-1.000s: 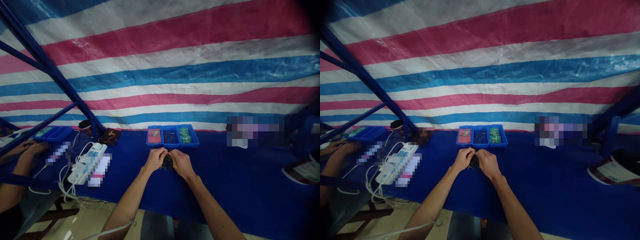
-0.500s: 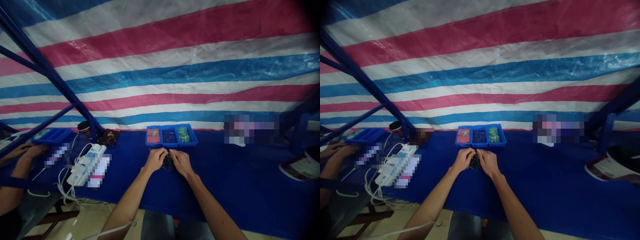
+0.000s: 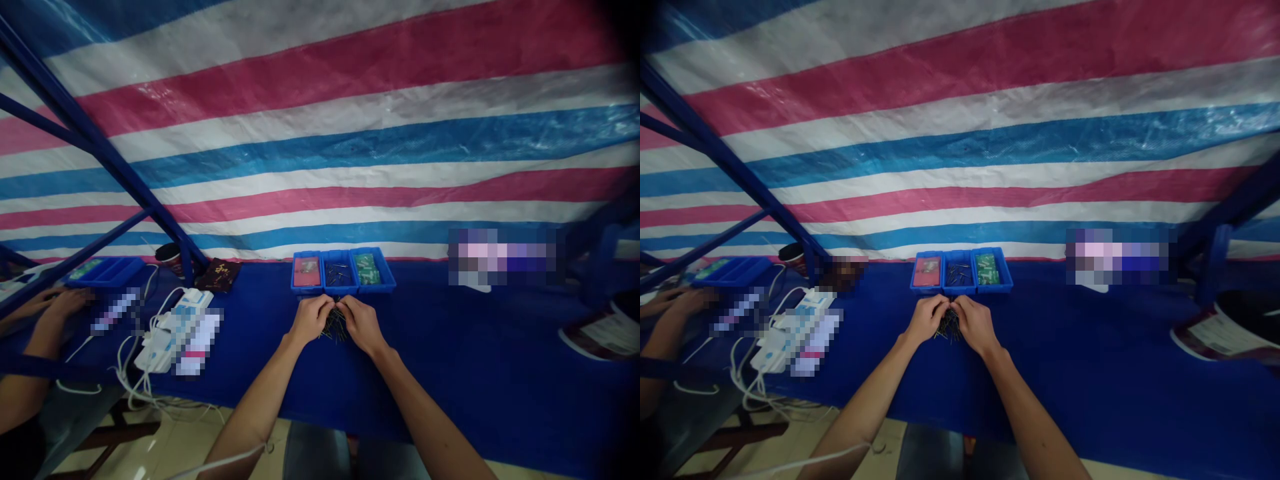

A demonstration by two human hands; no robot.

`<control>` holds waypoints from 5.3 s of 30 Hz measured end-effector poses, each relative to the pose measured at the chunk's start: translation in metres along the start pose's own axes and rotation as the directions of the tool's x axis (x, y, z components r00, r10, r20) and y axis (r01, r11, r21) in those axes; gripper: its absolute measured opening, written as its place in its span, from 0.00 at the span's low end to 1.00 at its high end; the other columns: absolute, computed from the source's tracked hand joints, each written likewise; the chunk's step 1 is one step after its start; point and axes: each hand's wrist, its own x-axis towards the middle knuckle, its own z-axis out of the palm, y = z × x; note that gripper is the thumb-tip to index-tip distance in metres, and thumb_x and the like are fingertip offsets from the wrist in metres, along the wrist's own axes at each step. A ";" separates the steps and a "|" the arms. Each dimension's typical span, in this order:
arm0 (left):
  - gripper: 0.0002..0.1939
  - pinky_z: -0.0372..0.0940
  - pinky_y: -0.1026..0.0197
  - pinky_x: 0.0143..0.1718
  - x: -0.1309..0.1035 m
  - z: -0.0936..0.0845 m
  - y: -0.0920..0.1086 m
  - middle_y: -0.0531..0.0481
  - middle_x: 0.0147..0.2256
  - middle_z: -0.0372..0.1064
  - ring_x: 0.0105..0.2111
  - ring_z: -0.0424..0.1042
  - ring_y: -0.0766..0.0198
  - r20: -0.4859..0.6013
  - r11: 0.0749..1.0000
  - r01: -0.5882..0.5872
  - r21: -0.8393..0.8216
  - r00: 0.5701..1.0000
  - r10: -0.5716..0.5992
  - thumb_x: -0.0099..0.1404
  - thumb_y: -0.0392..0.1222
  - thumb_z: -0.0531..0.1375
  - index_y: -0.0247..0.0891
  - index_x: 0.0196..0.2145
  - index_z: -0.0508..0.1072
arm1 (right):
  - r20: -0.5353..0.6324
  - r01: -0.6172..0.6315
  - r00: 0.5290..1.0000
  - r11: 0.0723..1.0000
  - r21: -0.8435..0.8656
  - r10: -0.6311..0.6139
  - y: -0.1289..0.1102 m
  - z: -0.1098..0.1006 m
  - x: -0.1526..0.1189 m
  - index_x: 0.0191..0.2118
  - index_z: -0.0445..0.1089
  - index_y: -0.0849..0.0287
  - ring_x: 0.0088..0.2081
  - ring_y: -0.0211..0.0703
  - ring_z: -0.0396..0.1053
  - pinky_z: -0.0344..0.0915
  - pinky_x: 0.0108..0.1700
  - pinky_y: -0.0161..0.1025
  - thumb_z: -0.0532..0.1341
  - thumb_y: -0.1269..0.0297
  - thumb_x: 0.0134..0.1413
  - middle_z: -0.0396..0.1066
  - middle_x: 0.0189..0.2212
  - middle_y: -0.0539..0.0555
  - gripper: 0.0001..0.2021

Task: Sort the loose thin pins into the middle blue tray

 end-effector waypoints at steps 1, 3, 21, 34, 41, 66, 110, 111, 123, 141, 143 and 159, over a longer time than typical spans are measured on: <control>0.14 0.60 0.67 0.32 0.000 0.000 0.000 0.51 0.27 0.70 0.26 0.68 0.67 0.000 1.000 0.002 -0.001 1.000 -0.002 0.73 0.42 0.52 0.37 0.34 0.74 | -0.004 -0.002 1.000 1.000 -0.010 0.002 0.000 0.000 0.000 0.32 0.65 0.56 0.28 0.38 0.67 0.56 0.33 0.34 0.49 0.59 0.71 0.70 0.28 0.50 0.15; 0.14 0.60 0.67 0.33 0.000 0.001 0.000 0.51 0.27 0.70 0.27 0.68 0.67 -0.001 1.000 0.001 -0.007 1.000 -0.001 0.73 0.42 0.52 0.37 0.34 0.74 | -0.014 -0.007 1.000 0.999 -0.052 0.006 0.001 0.000 -0.001 0.29 0.63 0.56 0.25 0.38 0.65 0.54 0.31 0.34 0.48 0.58 0.71 0.68 0.24 0.50 0.18; 0.13 0.60 0.67 0.33 0.001 -0.001 -0.003 0.54 0.24 0.67 0.25 0.66 0.68 -0.027 0.999 0.014 -0.038 1.000 -0.015 0.73 0.41 0.51 0.37 0.34 0.73 | 0.052 -0.032 0.998 0.999 0.014 0.031 -0.002 -0.005 -0.001 0.43 0.66 0.55 0.30 0.41 0.71 0.59 0.34 0.35 0.51 0.57 0.69 0.73 0.31 0.50 0.10; 0.13 0.60 0.67 0.33 0.000 0.001 -0.003 0.54 0.24 0.67 0.25 0.67 0.68 0.005 0.999 0.021 -0.035 1.000 -0.021 0.73 0.41 0.52 0.37 0.34 0.73 | -0.019 -0.028 1.000 0.984 -0.174 0.025 0.003 0.001 -0.001 0.28 0.64 0.57 0.21 0.38 0.65 0.49 0.28 0.35 0.46 0.57 0.72 0.68 0.20 0.50 0.21; 0.14 0.60 0.67 0.34 0.001 0.000 -0.002 0.54 0.23 0.67 0.24 0.67 0.68 -0.005 0.998 0.026 -0.060 1.000 -0.027 0.73 0.40 0.51 0.37 0.32 0.72 | -0.007 -0.068 0.998 0.981 -0.180 0.068 0.002 -0.002 0.000 0.25 0.64 0.56 0.22 0.39 0.67 0.49 0.28 0.36 0.46 0.53 0.71 0.69 0.20 0.50 0.23; 0.15 0.60 0.67 0.34 0.002 -0.002 0.000 0.55 0.23 0.66 0.25 0.66 0.68 -0.017 0.996 0.059 -0.063 0.998 -0.061 0.73 0.43 0.50 0.37 0.33 0.72 | -0.020 -0.044 0.999 0.995 -0.093 0.042 0.003 -0.002 -0.001 0.29 0.63 0.56 0.24 0.38 0.63 0.54 0.30 0.35 0.46 0.57 0.71 0.66 0.23 0.49 0.19; 0.14 0.62 0.66 0.36 0.002 0.001 -0.001 0.53 0.26 0.70 0.26 0.68 0.67 0.032 0.999 -0.001 -0.041 0.999 0.003 0.73 0.43 0.52 0.37 0.34 0.75 | 0.012 -0.027 1.000 0.994 -0.105 0.028 0.001 -0.002 0.000 0.31 0.65 0.56 0.27 0.39 0.67 0.54 0.32 0.35 0.47 0.59 0.71 0.71 0.27 0.51 0.17; 0.15 0.62 0.66 0.36 0.002 0.001 -0.001 0.53 0.26 0.70 0.26 0.68 0.67 0.033 0.999 -0.003 -0.041 0.999 0.004 0.74 0.43 0.52 0.37 0.34 0.75 | 0.006 -0.030 0.999 0.992 -0.120 0.031 0.002 -0.002 0.000 0.29 0.64 0.57 0.25 0.38 0.66 0.53 0.31 0.35 0.47 0.59 0.71 0.70 0.25 0.51 0.18; 0.14 0.63 0.66 0.35 0.003 0.002 -0.004 0.52 0.26 0.71 0.26 0.69 0.66 0.032 0.999 -0.003 -0.043 0.999 0.004 0.73 0.44 0.53 0.37 0.35 0.76 | -0.066 -0.152 0.987 0.987 -0.057 0.149 0.006 0.000 0.001 0.20 0.62 0.58 0.19 0.35 0.58 0.48 0.27 0.36 0.47 0.52 0.70 0.62 0.16 0.48 0.27; 0.14 0.61 0.67 0.33 0.003 -0.002 -0.005 0.53 0.25 0.70 0.26 0.68 0.67 -0.014 0.999 0.029 -0.043 0.999 -0.029 0.72 0.41 0.53 0.37 0.33 0.75 | -0.038 0.002 0.999 0.998 0.058 0.001 0.004 -0.005 0.001 0.40 0.72 0.54 0.36 0.43 0.73 0.64 0.41 0.37 0.52 0.63 0.68 0.75 0.36 0.53 0.12; 0.13 0.61 0.67 0.33 0.003 -0.002 -0.005 0.53 0.25 0.70 0.26 0.68 0.67 -0.017 0.999 0.028 -0.046 0.999 -0.029 0.72 0.41 0.53 0.37 0.33 0.75 | -0.030 -0.001 1.000 0.999 0.038 0.003 0.003 -0.006 0.001 0.39 0.72 0.55 0.35 0.43 0.72 0.63 0.40 0.36 0.52 0.62 0.68 0.74 0.35 0.53 0.12; 0.16 0.61 0.67 0.31 0.003 -0.005 -0.006 0.52 0.23 0.70 0.24 0.67 0.68 -0.082 0.996 0.053 -0.077 0.995 -0.059 0.72 0.45 0.53 0.36 0.33 0.75 | -0.396 -0.185 0.905 0.982 -0.035 0.157 -0.003 -0.019 0.012 0.37 0.74 0.60 0.24 0.39 0.67 0.58 0.30 0.34 0.51 0.51 0.69 0.73 0.24 0.53 0.21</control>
